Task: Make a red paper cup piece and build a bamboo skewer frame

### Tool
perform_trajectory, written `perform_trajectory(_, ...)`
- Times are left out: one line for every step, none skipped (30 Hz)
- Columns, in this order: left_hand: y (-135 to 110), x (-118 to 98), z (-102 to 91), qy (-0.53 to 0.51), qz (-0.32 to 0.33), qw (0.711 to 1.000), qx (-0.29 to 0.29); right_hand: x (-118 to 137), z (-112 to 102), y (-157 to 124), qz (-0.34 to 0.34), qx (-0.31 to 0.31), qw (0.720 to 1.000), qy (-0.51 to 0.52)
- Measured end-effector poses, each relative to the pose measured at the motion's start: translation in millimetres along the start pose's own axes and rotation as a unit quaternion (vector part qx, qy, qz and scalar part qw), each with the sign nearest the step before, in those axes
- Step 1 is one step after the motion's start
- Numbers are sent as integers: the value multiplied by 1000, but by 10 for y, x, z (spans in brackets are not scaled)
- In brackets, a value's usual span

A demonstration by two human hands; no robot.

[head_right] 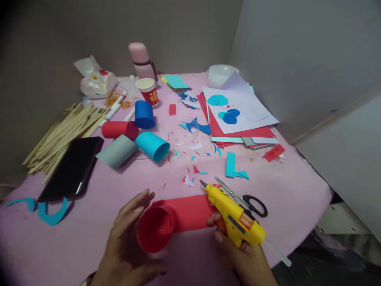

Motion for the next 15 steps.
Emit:
perform_trajectory(5,-7,17,17,0,1000,7,1,-3,-5,2,-5,1000,0)
perform_trajectory(11,-15,36,33,1,999,12,-1,-6,-11,7,-5,1000,0)
perform_trajectory(17,-23,55,46,4,999,15,-5,-11,-15,15,-4,1000,-2)
perform_trajectory(23,-29,76,59,7,998,18,-10,-19,-19,23,-3,1000,-2)
perform_trajectory(28,-31,97,70,8,997,18,-16,-30,-20,29,-4,1000,-3)
perform_trajectory(31,-28,116,78,4,997,20,-23,-44,-20,34,-4,999,-4)
perform_trajectory(33,-20,133,85,-3,996,23,-31,-57,-18,36,-2,999,-6)
perform_trajectory(34,-10,148,89,-13,996,28,-40,-69,-16,37,0,999,-7)
perform_trajectory(34,2,161,92,-23,995,34,-51,-80,-13,39,2,999,-9)
perform_trajectory(34,12,169,90,-30,995,40,-60,-87,-10,39,3,999,-9)
perform_trajectory(33,19,173,88,-33,995,42,-66,-90,-8,36,4,999,-9)
perform_trajectory(32,25,175,86,-33,995,43,-70,-87,-8,31,8,999,-6)
perform_trajectory(31,29,174,85,-32,995,40,-69,-78,-7,25,12,1000,-3)
perform_trajectory(30,33,172,85,-30,995,36,-66,-65,-8,19,16,1000,0)
perform_trajectory(29,38,170,85,-29,995,31,-61,-49,-8,14,17,1000,2)
Point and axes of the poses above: each hand's wrist, its own y-axis towards the middle knuckle, its own z-axis out of the palm, x = y × z, the point moved 3 cm from there along y, towards the middle knuckle, and after that the axes turned 1 degree about z, right-handed, at the moved point
